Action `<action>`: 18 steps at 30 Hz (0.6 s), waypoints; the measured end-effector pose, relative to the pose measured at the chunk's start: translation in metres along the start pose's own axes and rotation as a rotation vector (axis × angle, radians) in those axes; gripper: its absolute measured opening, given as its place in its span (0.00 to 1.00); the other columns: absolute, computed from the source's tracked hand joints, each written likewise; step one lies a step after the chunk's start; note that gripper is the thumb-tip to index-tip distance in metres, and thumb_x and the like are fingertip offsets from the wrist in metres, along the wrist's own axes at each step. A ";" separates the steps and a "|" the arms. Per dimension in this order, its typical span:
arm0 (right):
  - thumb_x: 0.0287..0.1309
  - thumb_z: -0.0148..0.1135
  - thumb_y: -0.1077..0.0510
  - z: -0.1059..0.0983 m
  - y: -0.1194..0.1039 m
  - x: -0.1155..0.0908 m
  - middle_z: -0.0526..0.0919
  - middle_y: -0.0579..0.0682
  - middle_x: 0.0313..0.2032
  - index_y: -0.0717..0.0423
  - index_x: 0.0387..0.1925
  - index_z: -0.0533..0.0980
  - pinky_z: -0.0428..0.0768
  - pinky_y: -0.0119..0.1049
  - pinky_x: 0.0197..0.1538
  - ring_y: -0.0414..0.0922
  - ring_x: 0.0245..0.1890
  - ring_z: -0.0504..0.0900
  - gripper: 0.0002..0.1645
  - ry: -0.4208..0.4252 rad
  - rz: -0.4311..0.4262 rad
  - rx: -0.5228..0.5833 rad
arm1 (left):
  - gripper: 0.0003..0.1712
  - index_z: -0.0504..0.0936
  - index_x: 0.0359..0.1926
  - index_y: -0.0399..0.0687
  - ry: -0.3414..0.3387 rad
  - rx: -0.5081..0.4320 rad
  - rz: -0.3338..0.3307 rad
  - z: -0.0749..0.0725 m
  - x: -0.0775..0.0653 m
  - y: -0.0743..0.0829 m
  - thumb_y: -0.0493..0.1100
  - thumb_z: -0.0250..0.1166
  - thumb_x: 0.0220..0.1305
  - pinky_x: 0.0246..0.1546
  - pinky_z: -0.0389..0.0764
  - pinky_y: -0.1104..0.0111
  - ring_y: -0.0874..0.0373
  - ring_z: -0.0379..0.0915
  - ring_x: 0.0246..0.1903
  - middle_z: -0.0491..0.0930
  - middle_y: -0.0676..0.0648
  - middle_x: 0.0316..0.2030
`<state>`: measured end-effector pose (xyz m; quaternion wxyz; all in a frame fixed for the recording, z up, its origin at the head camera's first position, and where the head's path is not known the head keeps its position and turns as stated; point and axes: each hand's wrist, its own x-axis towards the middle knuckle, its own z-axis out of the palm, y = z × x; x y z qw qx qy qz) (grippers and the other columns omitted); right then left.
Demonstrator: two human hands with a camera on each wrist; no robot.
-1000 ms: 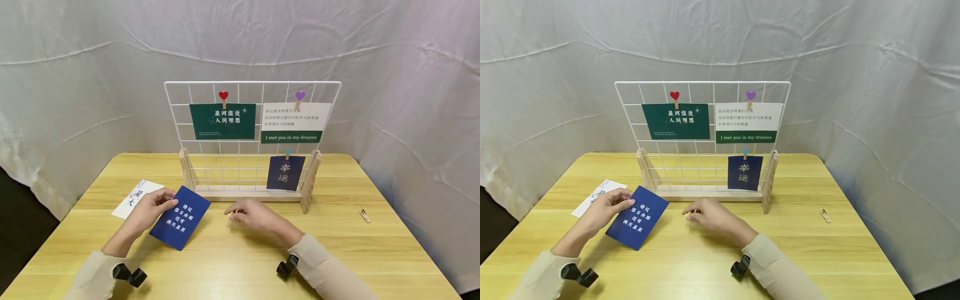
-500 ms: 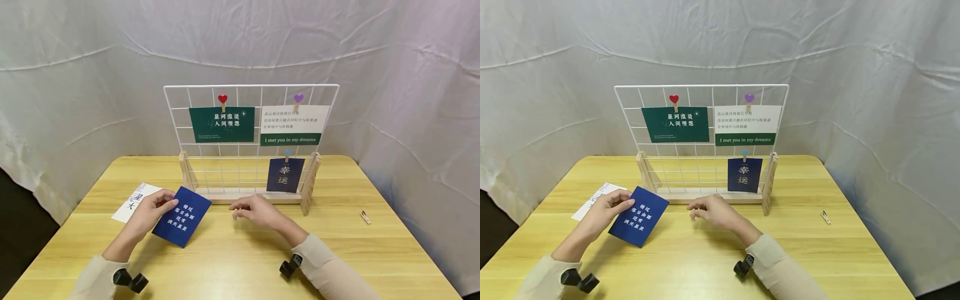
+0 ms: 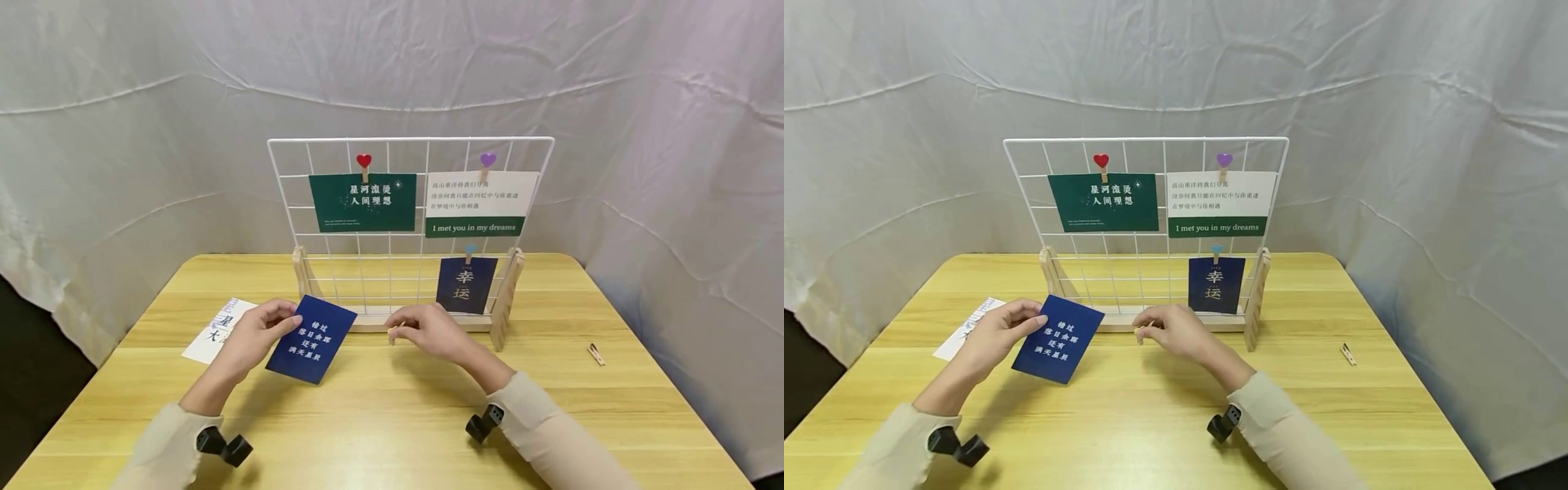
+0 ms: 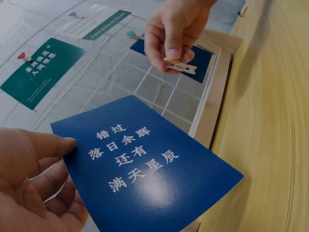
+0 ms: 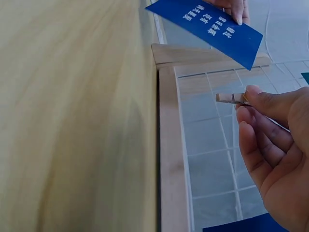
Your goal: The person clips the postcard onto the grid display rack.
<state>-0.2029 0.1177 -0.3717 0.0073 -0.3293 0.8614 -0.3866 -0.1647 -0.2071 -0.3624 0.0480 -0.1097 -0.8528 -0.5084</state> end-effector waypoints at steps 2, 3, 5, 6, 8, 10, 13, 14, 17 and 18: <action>0.62 0.66 0.57 -0.003 -0.001 0.001 0.86 0.40 0.30 0.49 0.42 0.84 0.78 0.32 0.29 0.41 0.29 0.82 0.07 0.010 0.000 -0.015 | 0.13 0.79 0.49 0.36 -0.001 -0.001 0.003 0.003 0.001 0.002 0.40 0.62 0.69 0.40 0.76 0.71 0.53 0.75 0.37 0.81 0.43 0.37; 0.63 0.65 0.57 -0.005 -0.002 0.001 0.86 0.40 0.30 0.49 0.42 0.84 0.78 0.33 0.29 0.41 0.29 0.82 0.07 0.017 -0.001 -0.018 | 0.12 0.79 0.49 0.36 -0.002 0.001 0.004 0.004 0.002 0.003 0.40 0.62 0.69 0.40 0.76 0.71 0.53 0.75 0.37 0.82 0.44 0.37; 0.63 0.65 0.57 -0.008 -0.003 0.002 0.86 0.39 0.31 0.49 0.41 0.85 0.78 0.33 0.29 0.40 0.29 0.82 0.07 0.030 0.001 -0.038 | 0.12 0.79 0.49 0.37 -0.004 -0.006 0.004 0.006 0.004 0.005 0.40 0.62 0.69 0.40 0.76 0.70 0.53 0.75 0.38 0.82 0.43 0.38; 0.63 0.65 0.57 -0.010 -0.004 0.003 0.86 0.39 0.31 0.48 0.41 0.85 0.78 0.33 0.29 0.40 0.29 0.82 0.06 0.036 0.001 -0.049 | 0.12 0.79 0.48 0.37 -0.003 -0.010 0.006 0.007 0.005 0.006 0.40 0.62 0.69 0.40 0.77 0.70 0.53 0.75 0.38 0.82 0.43 0.38; 0.63 0.65 0.56 -0.015 -0.005 0.004 0.86 0.39 0.33 0.47 0.41 0.85 0.78 0.33 0.28 0.39 0.28 0.81 0.07 0.041 0.000 -0.069 | 0.11 0.79 0.48 0.37 -0.003 -0.020 0.012 0.010 0.007 0.008 0.40 0.62 0.69 0.41 0.77 0.70 0.53 0.76 0.38 0.83 0.43 0.38; 0.62 0.66 0.55 -0.019 -0.007 0.005 0.86 0.38 0.34 0.47 0.41 0.86 0.77 0.32 0.27 0.37 0.27 0.80 0.07 0.049 -0.010 -0.092 | 0.11 0.79 0.47 0.37 -0.003 -0.026 0.016 0.012 0.009 0.010 0.40 0.63 0.69 0.41 0.77 0.69 0.53 0.76 0.38 0.83 0.43 0.39; 0.62 0.66 0.55 -0.026 -0.009 0.006 0.86 0.38 0.34 0.47 0.42 0.86 0.75 0.31 0.25 0.34 0.25 0.78 0.08 0.054 -0.026 -0.117 | 0.10 0.79 0.47 0.38 -0.006 -0.034 0.022 0.017 0.012 0.012 0.40 0.62 0.69 0.43 0.77 0.67 0.53 0.76 0.39 0.84 0.44 0.39; 0.62 0.66 0.55 -0.028 -0.010 0.007 0.86 0.37 0.34 0.47 0.42 0.86 0.74 0.31 0.25 0.34 0.25 0.78 0.08 0.057 -0.034 -0.124 | 0.10 0.79 0.47 0.38 -0.007 -0.038 0.021 0.018 0.013 0.013 0.40 0.62 0.69 0.43 0.77 0.66 0.52 0.76 0.40 0.84 0.44 0.39; 0.62 0.67 0.56 -0.034 -0.012 0.007 0.86 0.36 0.32 0.47 0.41 0.86 0.75 0.32 0.26 0.33 0.24 0.78 0.07 0.063 -0.046 -0.128 | 0.10 0.79 0.47 0.38 -0.004 -0.052 0.023 0.023 0.014 0.016 0.40 0.62 0.69 0.44 0.78 0.65 0.52 0.76 0.40 0.84 0.44 0.40; 0.62 0.66 0.56 -0.035 -0.013 0.007 0.86 0.35 0.32 0.47 0.41 0.86 0.75 0.32 0.27 0.33 0.24 0.78 0.07 0.065 -0.047 -0.130 | 0.11 0.79 0.47 0.38 -0.001 -0.053 0.025 0.025 0.015 0.016 0.40 0.62 0.69 0.45 0.78 0.66 0.53 0.77 0.41 0.84 0.44 0.40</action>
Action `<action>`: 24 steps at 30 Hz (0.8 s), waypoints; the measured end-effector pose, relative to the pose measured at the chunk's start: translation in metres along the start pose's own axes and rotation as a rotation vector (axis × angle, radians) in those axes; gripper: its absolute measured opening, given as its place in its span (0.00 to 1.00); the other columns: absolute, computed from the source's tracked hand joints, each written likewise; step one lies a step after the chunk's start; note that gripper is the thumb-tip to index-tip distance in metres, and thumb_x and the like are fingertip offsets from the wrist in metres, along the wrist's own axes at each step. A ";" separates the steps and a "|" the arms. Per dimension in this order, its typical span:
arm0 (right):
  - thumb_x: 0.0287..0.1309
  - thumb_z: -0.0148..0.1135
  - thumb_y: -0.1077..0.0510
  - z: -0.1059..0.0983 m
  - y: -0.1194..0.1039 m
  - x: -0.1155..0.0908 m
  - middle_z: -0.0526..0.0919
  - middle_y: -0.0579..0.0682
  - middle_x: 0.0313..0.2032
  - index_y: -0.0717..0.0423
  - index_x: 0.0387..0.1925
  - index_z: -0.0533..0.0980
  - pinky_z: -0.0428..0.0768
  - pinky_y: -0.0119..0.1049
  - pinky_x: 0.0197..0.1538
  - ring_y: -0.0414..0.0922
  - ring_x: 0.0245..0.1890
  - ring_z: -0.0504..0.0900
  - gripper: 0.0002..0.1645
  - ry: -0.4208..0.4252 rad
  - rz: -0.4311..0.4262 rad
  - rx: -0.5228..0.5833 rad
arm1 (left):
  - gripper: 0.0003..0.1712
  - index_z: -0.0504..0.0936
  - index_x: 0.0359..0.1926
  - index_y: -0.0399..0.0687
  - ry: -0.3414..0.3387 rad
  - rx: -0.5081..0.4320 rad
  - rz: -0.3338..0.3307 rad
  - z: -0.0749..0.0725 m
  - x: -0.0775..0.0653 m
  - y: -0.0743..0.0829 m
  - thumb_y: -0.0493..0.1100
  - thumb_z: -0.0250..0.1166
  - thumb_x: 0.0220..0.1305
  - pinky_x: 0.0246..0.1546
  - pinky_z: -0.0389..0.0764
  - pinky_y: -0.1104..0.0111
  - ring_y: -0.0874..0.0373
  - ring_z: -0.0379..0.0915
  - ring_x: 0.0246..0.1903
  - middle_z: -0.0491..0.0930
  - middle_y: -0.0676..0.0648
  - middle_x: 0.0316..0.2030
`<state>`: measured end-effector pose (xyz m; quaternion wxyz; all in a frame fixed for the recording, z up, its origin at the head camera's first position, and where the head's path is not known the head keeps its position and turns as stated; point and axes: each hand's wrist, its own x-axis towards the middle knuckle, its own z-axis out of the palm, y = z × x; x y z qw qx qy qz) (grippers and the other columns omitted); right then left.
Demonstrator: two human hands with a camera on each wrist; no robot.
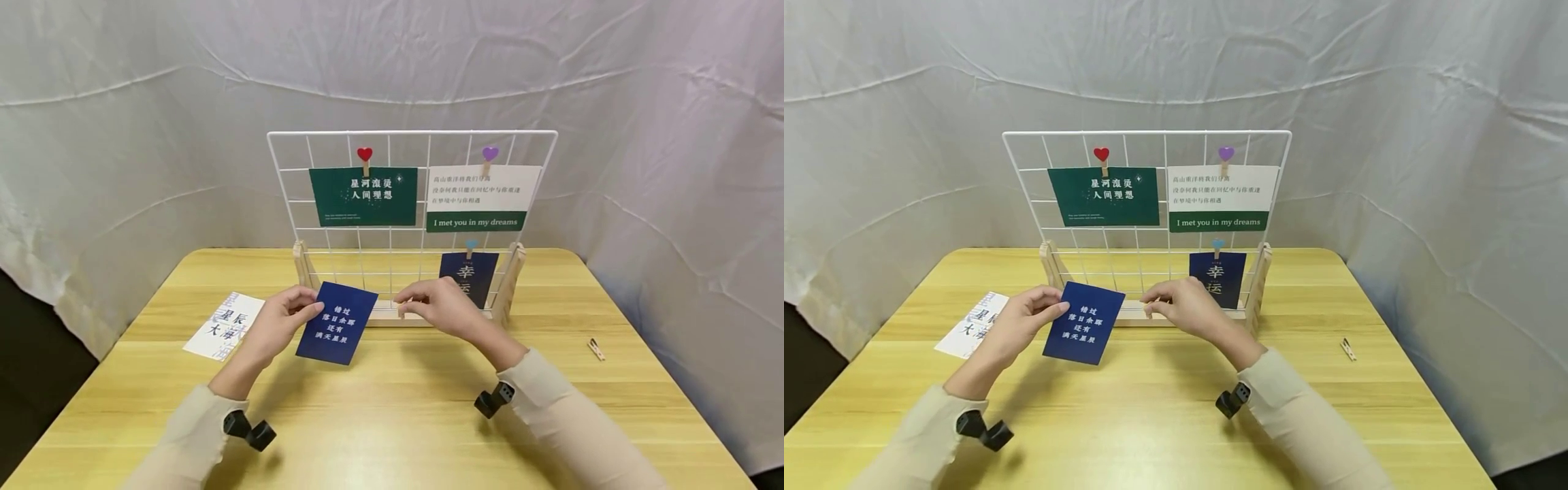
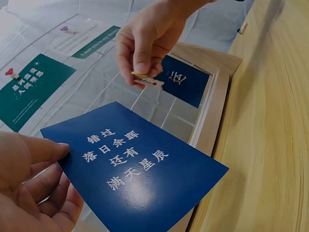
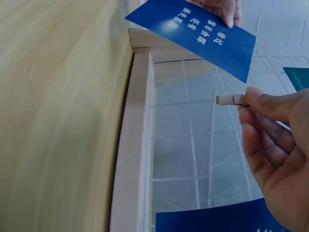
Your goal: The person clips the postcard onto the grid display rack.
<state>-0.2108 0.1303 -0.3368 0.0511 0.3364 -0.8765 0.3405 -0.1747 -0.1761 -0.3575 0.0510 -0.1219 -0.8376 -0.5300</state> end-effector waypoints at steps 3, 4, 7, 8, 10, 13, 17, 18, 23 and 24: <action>0.62 0.67 0.57 -0.004 -0.002 0.002 0.85 0.35 0.31 0.47 0.40 0.86 0.78 0.33 0.30 0.35 0.26 0.81 0.06 0.013 0.004 0.004 | 0.11 0.80 0.48 0.38 0.010 -0.014 0.005 0.005 0.003 0.001 0.40 0.62 0.69 0.45 0.78 0.65 0.52 0.77 0.41 0.85 0.43 0.40; 0.61 0.67 0.57 -0.006 -0.002 0.002 0.85 0.36 0.31 0.48 0.39 0.86 0.78 0.34 0.30 0.36 0.27 0.81 0.06 0.020 0.005 0.000 | 0.11 0.80 0.48 0.38 0.011 -0.016 0.005 0.007 0.004 0.002 0.40 0.62 0.69 0.45 0.78 0.65 0.52 0.77 0.40 0.85 0.43 0.40; 0.60 0.68 0.56 -0.009 -0.004 0.004 0.86 0.38 0.32 0.49 0.39 0.86 0.79 0.34 0.32 0.39 0.28 0.81 0.06 0.046 0.014 -0.014 | 0.11 0.80 0.48 0.38 0.011 -0.036 -0.004 0.013 0.007 0.003 0.40 0.62 0.69 0.45 0.79 0.64 0.52 0.77 0.40 0.85 0.43 0.41; 0.60 0.68 0.56 -0.011 -0.004 0.004 0.86 0.38 0.33 0.50 0.38 0.86 0.79 0.34 0.32 0.40 0.28 0.81 0.06 0.055 0.018 -0.019 | 0.11 0.80 0.48 0.38 0.011 -0.040 -0.004 0.014 0.008 0.003 0.40 0.62 0.69 0.45 0.79 0.64 0.52 0.78 0.40 0.85 0.43 0.40; 0.60 0.68 0.56 -0.013 -0.005 0.005 0.86 0.40 0.34 0.50 0.38 0.86 0.80 0.34 0.33 0.41 0.29 0.82 0.06 0.069 0.028 -0.019 | 0.11 0.79 0.48 0.38 0.013 -0.052 -0.006 0.017 0.009 0.004 0.40 0.62 0.69 0.44 0.80 0.63 0.52 0.78 0.39 0.85 0.43 0.40; 0.60 0.68 0.56 -0.017 -0.007 0.007 0.87 0.42 0.36 0.50 0.39 0.86 0.81 0.35 0.34 0.41 0.31 0.83 0.06 0.084 0.041 -0.008 | 0.11 0.79 0.47 0.37 0.025 -0.069 -0.002 0.020 0.011 0.007 0.39 0.63 0.69 0.44 0.80 0.59 0.52 0.77 0.38 0.84 0.42 0.39; 0.62 0.67 0.56 -0.021 -0.008 0.008 0.87 0.43 0.37 0.51 0.40 0.86 0.81 0.36 0.33 0.37 0.30 0.83 0.07 0.103 0.047 -0.009 | 0.10 0.79 0.47 0.37 0.041 -0.095 0.003 0.025 0.015 0.009 0.38 0.63 0.68 0.44 0.81 0.62 0.53 0.77 0.38 0.84 0.43 0.39; 0.62 0.67 0.56 -0.021 -0.009 0.008 0.87 0.42 0.36 0.51 0.40 0.86 0.80 0.35 0.32 0.36 0.29 0.82 0.07 0.112 0.046 -0.015 | 0.10 0.79 0.47 0.37 0.044 -0.099 0.004 0.026 0.016 0.009 0.38 0.63 0.68 0.43 0.81 0.64 0.53 0.77 0.38 0.84 0.43 0.39; 0.61 0.67 0.57 -0.025 -0.010 0.010 0.87 0.43 0.35 0.52 0.39 0.86 0.76 0.35 0.27 0.37 0.24 0.78 0.07 0.185 0.018 -0.037 | 0.11 0.79 0.47 0.36 0.057 -0.118 0.022 0.033 0.021 0.009 0.37 0.64 0.68 0.41 0.80 0.70 0.54 0.77 0.37 0.83 0.42 0.38; 0.61 0.68 0.58 -0.025 -0.010 0.011 0.87 0.43 0.35 0.52 0.39 0.86 0.75 0.34 0.26 0.37 0.22 0.76 0.06 0.200 0.010 -0.040 | 0.11 0.80 0.47 0.36 0.062 -0.120 0.023 0.034 0.022 0.010 0.37 0.64 0.67 0.41 0.80 0.70 0.54 0.77 0.37 0.83 0.42 0.38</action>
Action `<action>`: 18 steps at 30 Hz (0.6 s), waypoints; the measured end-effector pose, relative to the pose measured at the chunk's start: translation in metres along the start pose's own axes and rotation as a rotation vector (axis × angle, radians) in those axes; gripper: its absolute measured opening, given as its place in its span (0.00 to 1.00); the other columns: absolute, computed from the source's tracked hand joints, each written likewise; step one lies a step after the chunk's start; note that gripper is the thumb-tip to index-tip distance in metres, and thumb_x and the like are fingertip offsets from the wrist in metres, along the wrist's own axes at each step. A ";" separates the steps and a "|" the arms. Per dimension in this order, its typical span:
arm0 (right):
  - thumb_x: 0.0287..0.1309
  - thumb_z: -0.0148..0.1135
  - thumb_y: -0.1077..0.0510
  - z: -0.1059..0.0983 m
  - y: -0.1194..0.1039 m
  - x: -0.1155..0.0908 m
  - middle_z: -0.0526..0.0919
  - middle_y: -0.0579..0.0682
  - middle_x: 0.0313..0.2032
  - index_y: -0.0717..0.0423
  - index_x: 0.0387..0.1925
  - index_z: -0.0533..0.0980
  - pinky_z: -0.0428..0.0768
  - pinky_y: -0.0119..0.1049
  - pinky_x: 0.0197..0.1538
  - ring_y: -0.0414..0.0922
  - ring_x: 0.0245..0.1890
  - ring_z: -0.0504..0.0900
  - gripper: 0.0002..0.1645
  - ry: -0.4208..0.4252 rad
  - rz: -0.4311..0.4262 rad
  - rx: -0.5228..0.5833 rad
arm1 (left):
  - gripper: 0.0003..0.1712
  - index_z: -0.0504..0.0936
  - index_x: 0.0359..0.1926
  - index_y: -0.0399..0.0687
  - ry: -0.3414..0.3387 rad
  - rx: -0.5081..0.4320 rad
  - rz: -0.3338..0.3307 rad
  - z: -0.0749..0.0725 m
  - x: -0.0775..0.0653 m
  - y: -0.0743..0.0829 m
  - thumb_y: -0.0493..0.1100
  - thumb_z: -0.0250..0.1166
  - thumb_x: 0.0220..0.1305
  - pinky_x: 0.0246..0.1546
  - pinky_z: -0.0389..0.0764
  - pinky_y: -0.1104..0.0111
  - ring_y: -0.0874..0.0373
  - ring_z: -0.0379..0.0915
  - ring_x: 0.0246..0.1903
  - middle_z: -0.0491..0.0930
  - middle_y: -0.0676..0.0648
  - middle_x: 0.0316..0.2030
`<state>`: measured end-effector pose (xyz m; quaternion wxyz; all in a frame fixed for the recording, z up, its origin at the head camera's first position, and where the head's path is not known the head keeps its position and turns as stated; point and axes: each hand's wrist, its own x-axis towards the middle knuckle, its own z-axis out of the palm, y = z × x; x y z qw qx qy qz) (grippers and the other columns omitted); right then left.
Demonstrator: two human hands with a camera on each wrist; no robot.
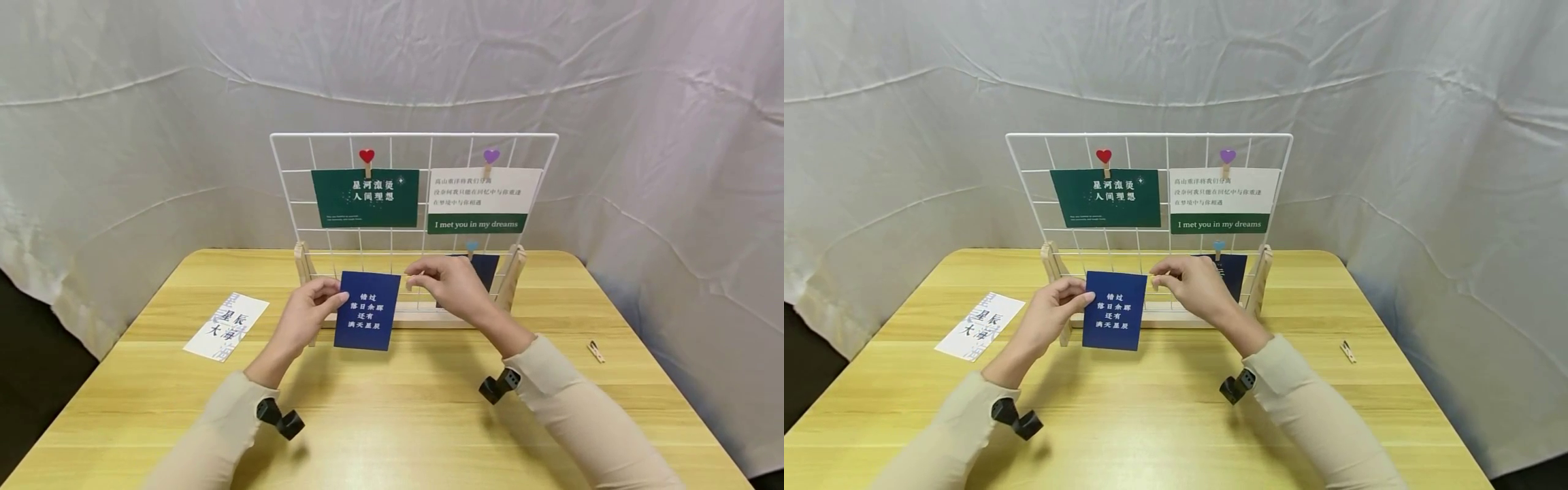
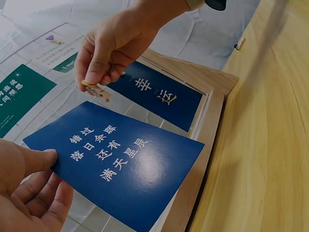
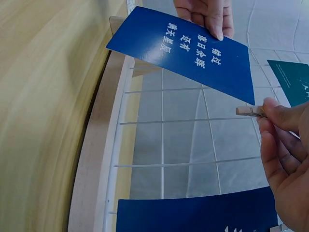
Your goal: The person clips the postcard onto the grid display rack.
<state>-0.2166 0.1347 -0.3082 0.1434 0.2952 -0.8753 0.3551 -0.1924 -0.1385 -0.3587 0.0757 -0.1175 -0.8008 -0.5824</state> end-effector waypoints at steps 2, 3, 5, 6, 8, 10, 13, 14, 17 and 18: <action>0.60 0.68 0.59 -0.001 0.000 0.001 0.87 0.42 0.34 0.53 0.39 0.86 0.72 0.33 0.23 0.37 0.19 0.73 0.06 0.029 -0.014 -0.002 | 0.11 0.80 0.46 0.35 0.009 -0.006 0.002 0.003 0.002 0.000 0.38 0.64 0.67 0.41 0.80 0.70 0.54 0.77 0.37 0.83 0.42 0.38; 0.60 0.68 0.59 -0.001 0.000 0.002 0.87 0.42 0.32 0.53 0.39 0.86 0.70 0.33 0.22 0.37 0.18 0.71 0.06 0.040 -0.019 -0.006 | 0.11 0.80 0.46 0.36 0.014 -0.005 0.003 0.004 0.003 0.001 0.38 0.64 0.67 0.41 0.80 0.71 0.54 0.77 0.37 0.83 0.42 0.38; 0.59 0.69 0.59 -0.002 -0.001 0.003 0.86 0.42 0.31 0.53 0.38 0.86 0.67 0.32 0.20 0.37 0.16 0.69 0.06 0.058 -0.027 -0.013 | 0.11 0.80 0.46 0.35 0.018 -0.007 0.008 0.006 0.005 0.001 0.39 0.65 0.67 0.41 0.79 0.71 0.54 0.77 0.37 0.83 0.42 0.38; 0.59 0.69 0.58 -0.003 -0.001 0.004 0.86 0.42 0.30 0.53 0.38 0.87 0.66 0.32 0.20 0.37 0.15 0.68 0.06 0.065 -0.029 -0.019 | 0.11 0.80 0.46 0.35 0.020 -0.007 0.011 0.007 0.005 0.002 0.39 0.65 0.67 0.41 0.79 0.71 0.54 0.77 0.37 0.83 0.42 0.38; 0.59 0.69 0.58 -0.003 0.000 0.005 0.87 0.42 0.31 0.52 0.37 0.87 0.66 0.32 0.19 0.37 0.15 0.67 0.05 0.074 -0.028 -0.028 | 0.11 0.81 0.45 0.35 0.022 -0.006 0.019 0.009 0.007 0.003 0.39 0.65 0.67 0.41 0.79 0.71 0.54 0.77 0.37 0.83 0.42 0.38; 0.59 0.69 0.57 -0.004 0.000 0.005 0.87 0.42 0.32 0.52 0.37 0.87 0.66 0.31 0.19 0.37 0.15 0.69 0.06 0.081 -0.023 -0.037 | 0.10 0.81 0.45 0.36 0.023 -0.010 0.024 0.012 0.009 0.003 0.38 0.65 0.67 0.40 0.78 0.71 0.53 0.77 0.36 0.83 0.42 0.37; 0.60 0.69 0.57 -0.005 0.000 0.006 0.87 0.43 0.33 0.52 0.38 0.87 0.65 0.31 0.18 0.37 0.15 0.68 0.06 0.085 -0.011 -0.055 | 0.09 0.81 0.44 0.36 0.031 -0.006 0.032 0.016 0.012 0.003 0.37 0.65 0.66 0.40 0.78 0.71 0.54 0.76 0.36 0.83 0.42 0.36; 0.60 0.69 0.56 -0.005 0.000 0.006 0.87 0.42 0.32 0.52 0.38 0.87 0.65 0.32 0.18 0.37 0.15 0.68 0.06 0.087 -0.007 -0.063 | 0.08 0.81 0.44 0.36 0.032 -0.005 0.034 0.017 0.013 0.002 0.37 0.65 0.66 0.39 0.78 0.71 0.54 0.76 0.35 0.83 0.43 0.36; 0.60 0.69 0.55 -0.007 -0.001 0.007 0.87 0.42 0.31 0.51 0.37 0.87 0.64 0.32 0.19 0.37 0.14 0.67 0.06 0.088 0.015 -0.084 | 0.08 0.81 0.44 0.37 0.044 -0.001 0.046 0.020 0.014 0.003 0.36 0.65 0.66 0.39 0.78 0.71 0.54 0.76 0.35 0.83 0.43 0.35; 0.60 0.69 0.55 -0.008 -0.002 0.008 0.87 0.42 0.31 0.51 0.37 0.87 0.64 0.32 0.19 0.37 0.15 0.68 0.06 0.089 0.023 -0.089 | 0.08 0.81 0.44 0.36 0.047 -0.002 0.051 0.021 0.015 0.003 0.36 0.65 0.66 0.39 0.78 0.71 0.54 0.76 0.35 0.83 0.43 0.35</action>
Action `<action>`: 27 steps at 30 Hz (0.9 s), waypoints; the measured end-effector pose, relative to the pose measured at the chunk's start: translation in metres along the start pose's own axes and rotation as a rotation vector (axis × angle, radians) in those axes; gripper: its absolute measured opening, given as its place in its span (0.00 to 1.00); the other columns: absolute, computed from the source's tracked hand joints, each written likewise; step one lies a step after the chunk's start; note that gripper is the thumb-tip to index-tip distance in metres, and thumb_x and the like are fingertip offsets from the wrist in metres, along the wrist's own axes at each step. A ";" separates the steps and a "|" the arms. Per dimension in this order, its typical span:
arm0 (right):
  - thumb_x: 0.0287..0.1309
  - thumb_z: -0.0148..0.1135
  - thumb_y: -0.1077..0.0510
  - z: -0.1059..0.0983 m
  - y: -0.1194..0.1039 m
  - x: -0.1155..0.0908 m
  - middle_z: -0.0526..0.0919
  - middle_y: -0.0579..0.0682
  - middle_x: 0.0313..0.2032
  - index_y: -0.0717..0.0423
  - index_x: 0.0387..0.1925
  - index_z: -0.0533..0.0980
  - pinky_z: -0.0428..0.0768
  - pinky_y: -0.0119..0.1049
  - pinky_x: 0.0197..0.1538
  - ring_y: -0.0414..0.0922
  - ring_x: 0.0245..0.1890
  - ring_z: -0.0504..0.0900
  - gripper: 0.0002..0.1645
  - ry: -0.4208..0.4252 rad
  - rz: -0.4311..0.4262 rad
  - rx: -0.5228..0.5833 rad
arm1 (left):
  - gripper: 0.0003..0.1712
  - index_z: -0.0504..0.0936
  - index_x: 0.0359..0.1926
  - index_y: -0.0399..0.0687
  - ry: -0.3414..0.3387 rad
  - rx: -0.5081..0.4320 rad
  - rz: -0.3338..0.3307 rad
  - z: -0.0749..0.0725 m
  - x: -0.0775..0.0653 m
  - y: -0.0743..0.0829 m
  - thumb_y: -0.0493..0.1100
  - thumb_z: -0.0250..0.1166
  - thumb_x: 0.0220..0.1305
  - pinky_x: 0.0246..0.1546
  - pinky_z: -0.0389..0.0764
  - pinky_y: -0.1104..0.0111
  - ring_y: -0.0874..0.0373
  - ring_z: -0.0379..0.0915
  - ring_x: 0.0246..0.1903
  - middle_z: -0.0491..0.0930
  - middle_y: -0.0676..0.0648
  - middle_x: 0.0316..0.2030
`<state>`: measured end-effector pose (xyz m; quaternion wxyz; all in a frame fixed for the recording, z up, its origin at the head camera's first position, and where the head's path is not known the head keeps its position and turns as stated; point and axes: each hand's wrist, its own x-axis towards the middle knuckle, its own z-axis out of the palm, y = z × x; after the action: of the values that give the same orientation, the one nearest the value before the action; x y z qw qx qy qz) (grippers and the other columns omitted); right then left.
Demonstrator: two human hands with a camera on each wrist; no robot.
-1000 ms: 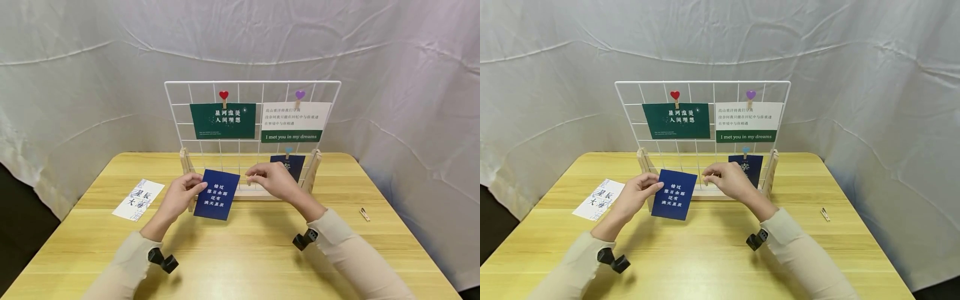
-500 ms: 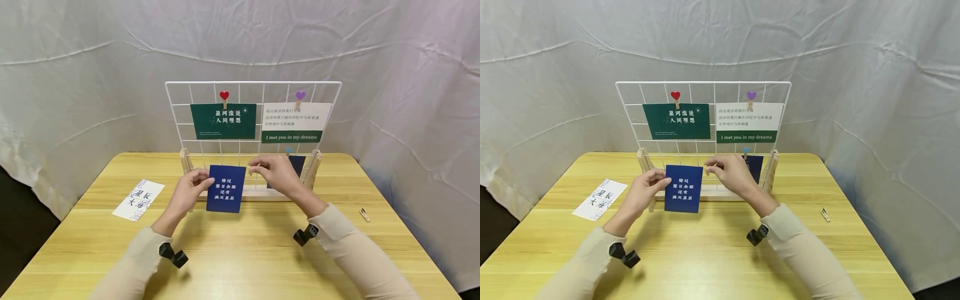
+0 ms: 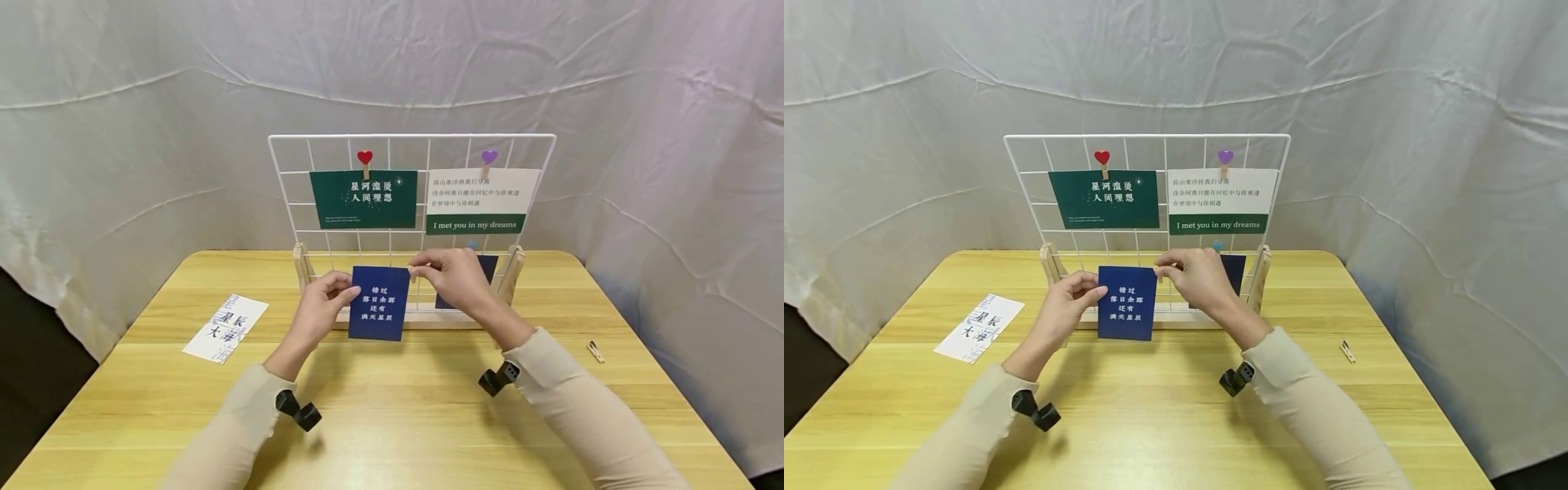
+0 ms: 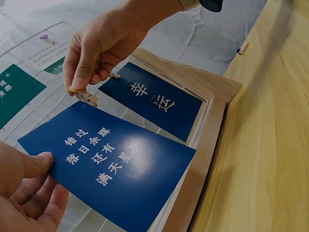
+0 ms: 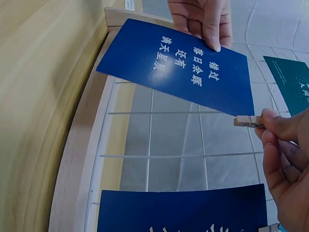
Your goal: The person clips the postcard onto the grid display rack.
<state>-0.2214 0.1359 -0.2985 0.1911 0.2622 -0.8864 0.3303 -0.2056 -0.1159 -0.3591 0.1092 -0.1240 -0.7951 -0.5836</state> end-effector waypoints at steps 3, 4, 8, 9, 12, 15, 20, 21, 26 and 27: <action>0.60 0.69 0.55 -0.002 -0.001 0.000 0.88 0.42 0.31 0.52 0.37 0.87 0.67 0.33 0.21 0.37 0.17 0.72 0.07 0.002 0.019 -0.012 | 0.08 0.81 0.44 0.36 0.007 -0.004 0.007 0.003 0.002 0.001 0.36 0.64 0.66 0.38 0.79 0.71 0.54 0.76 0.35 0.82 0.43 0.35; 0.60 0.68 0.55 -0.002 -0.002 0.001 0.88 0.42 0.31 0.52 0.37 0.87 0.68 0.33 0.21 0.37 0.18 0.73 0.07 0.004 0.023 -0.015 | 0.08 0.81 0.44 0.36 0.010 -0.007 0.009 0.004 0.002 0.001 0.35 0.64 0.66 0.38 0.79 0.71 0.53 0.76 0.35 0.82 0.42 0.35; 0.60 0.69 0.56 -0.004 -0.002 0.002 0.88 0.43 0.31 0.50 0.36 0.88 0.64 0.33 0.20 0.38 0.15 0.70 0.05 0.010 0.033 -0.034 | 0.08 0.81 0.44 0.36 0.025 -0.003 0.014 0.007 0.005 0.000 0.35 0.64 0.66 0.37 0.80 0.72 0.53 0.77 0.35 0.82 0.42 0.35; 0.60 0.69 0.56 -0.004 -0.001 0.003 0.88 0.43 0.31 0.50 0.36 0.88 0.62 0.33 0.19 0.38 0.14 0.67 0.05 0.011 0.039 -0.036 | 0.07 0.81 0.44 0.36 0.032 0.004 0.019 0.008 0.006 0.000 0.35 0.65 0.66 0.37 0.80 0.71 0.53 0.77 0.35 0.82 0.42 0.35; 0.59 0.69 0.56 -0.006 -0.001 0.004 0.88 0.43 0.31 0.49 0.35 0.88 0.61 0.33 0.18 0.38 0.13 0.63 0.04 0.014 0.052 -0.044 | 0.07 0.82 0.43 0.37 0.049 0.024 0.022 0.011 0.008 0.000 0.36 0.65 0.65 0.36 0.81 0.70 0.54 0.77 0.34 0.82 0.43 0.35; 0.58 0.70 0.57 -0.010 -0.001 0.006 0.88 0.44 0.31 0.50 0.34 0.88 0.64 0.33 0.19 0.38 0.13 0.65 0.04 0.033 0.049 -0.046 | 0.06 0.82 0.42 0.38 0.061 0.044 0.029 0.013 0.010 0.000 0.36 0.66 0.65 0.36 0.80 0.68 0.54 0.77 0.33 0.82 0.44 0.34; 0.57 0.71 0.58 -0.015 -0.002 0.010 0.88 0.45 0.31 0.52 0.33 0.88 0.67 0.34 0.20 0.38 0.16 0.72 0.03 0.075 0.004 -0.069 | 0.07 0.83 0.42 0.38 0.056 0.061 0.046 0.017 0.013 0.001 0.36 0.67 0.64 0.35 0.79 0.68 0.54 0.77 0.33 0.83 0.44 0.34; 0.57 0.71 0.58 -0.015 -0.002 0.010 0.88 0.44 0.31 0.51 0.33 0.88 0.67 0.34 0.20 0.38 0.17 0.73 0.03 0.080 -0.001 -0.074 | 0.07 0.83 0.42 0.38 0.054 0.062 0.049 0.018 0.013 0.001 0.36 0.67 0.64 0.35 0.79 0.68 0.54 0.77 0.33 0.83 0.44 0.34; 0.57 0.71 0.56 -0.015 -0.004 0.012 0.88 0.42 0.31 0.48 0.33 0.88 0.68 0.33 0.21 0.36 0.17 0.74 0.03 0.102 -0.018 -0.098 | 0.08 0.83 0.43 0.38 0.051 0.064 0.052 0.024 0.015 0.003 0.37 0.67 0.64 0.36 0.81 0.66 0.54 0.78 0.33 0.83 0.45 0.35; 0.57 0.71 0.56 -0.015 -0.005 0.013 0.88 0.42 0.30 0.48 0.32 0.88 0.68 0.33 0.20 0.36 0.17 0.74 0.03 0.110 -0.022 -0.099 | 0.08 0.83 0.43 0.39 0.049 0.056 0.046 0.025 0.016 0.003 0.38 0.67 0.64 0.36 0.81 0.66 0.54 0.78 0.33 0.82 0.45 0.35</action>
<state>-0.2261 0.1391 -0.2788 0.2558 0.2437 -0.8869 0.2976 -0.2204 -0.0897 -0.3586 0.1456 -0.1249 -0.8051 -0.5612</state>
